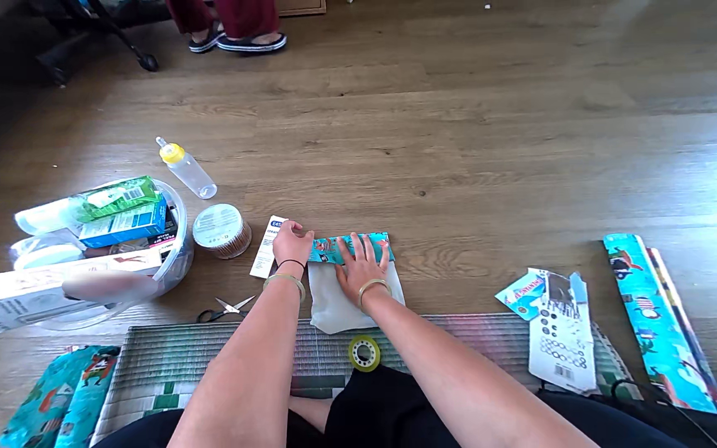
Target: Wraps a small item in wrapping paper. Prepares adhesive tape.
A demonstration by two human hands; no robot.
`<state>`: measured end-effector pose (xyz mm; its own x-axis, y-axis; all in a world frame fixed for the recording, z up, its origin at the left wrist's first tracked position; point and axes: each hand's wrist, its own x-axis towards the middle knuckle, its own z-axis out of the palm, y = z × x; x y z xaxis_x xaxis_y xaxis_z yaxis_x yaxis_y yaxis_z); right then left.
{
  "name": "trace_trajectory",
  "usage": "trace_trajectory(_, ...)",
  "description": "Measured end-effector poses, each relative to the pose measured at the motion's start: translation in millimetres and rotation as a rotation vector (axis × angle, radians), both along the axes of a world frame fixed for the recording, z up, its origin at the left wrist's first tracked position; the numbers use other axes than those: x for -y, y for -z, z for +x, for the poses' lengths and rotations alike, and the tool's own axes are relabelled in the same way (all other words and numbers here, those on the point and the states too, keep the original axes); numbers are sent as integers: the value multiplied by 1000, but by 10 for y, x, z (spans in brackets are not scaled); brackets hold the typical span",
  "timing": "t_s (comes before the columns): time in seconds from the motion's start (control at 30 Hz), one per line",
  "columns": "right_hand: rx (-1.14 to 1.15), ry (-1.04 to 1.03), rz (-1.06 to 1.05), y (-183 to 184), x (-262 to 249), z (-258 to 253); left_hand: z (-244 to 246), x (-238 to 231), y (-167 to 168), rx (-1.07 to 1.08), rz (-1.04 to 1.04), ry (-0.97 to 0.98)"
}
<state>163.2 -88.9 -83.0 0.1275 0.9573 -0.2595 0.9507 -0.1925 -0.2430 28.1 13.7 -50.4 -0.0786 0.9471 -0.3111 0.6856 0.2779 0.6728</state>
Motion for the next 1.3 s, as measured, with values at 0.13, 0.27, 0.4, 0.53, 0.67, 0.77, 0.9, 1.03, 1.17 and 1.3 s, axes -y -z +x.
trace_trajectory(0.13,7,2,-15,-18,6,5,-1,39,19,4,12,13)
trace_trajectory(0.27,14,1,-4,3,7,-2,13,96,27,-224,79,243)
trace_trajectory(0.4,12,-7,-19,-18,19,-4,-30,186,61,-283,185,291)
trace_trajectory(0.53,-1,-2,-40,-36,19,-4,52,400,-7,-234,329,443)
trace_trajectory(0.67,4,-13,-39,-26,43,7,491,664,74,-190,279,662)
trace_trajectory(0.77,29,20,-19,36,26,27,484,755,278,-241,103,639)
trace_trajectory(0.9,3,-111,26,46,121,243,359,791,434,-349,161,683)
trace_trajectory(1.03,28,-7,8,66,125,538,395,828,455,-485,185,692)
trace_trajectory(1.17,79,49,-18,76,138,551,380,858,464,-512,204,608)
trace_trajectory(1.3,112,51,-30,79,118,535,272,837,430,-541,163,523)
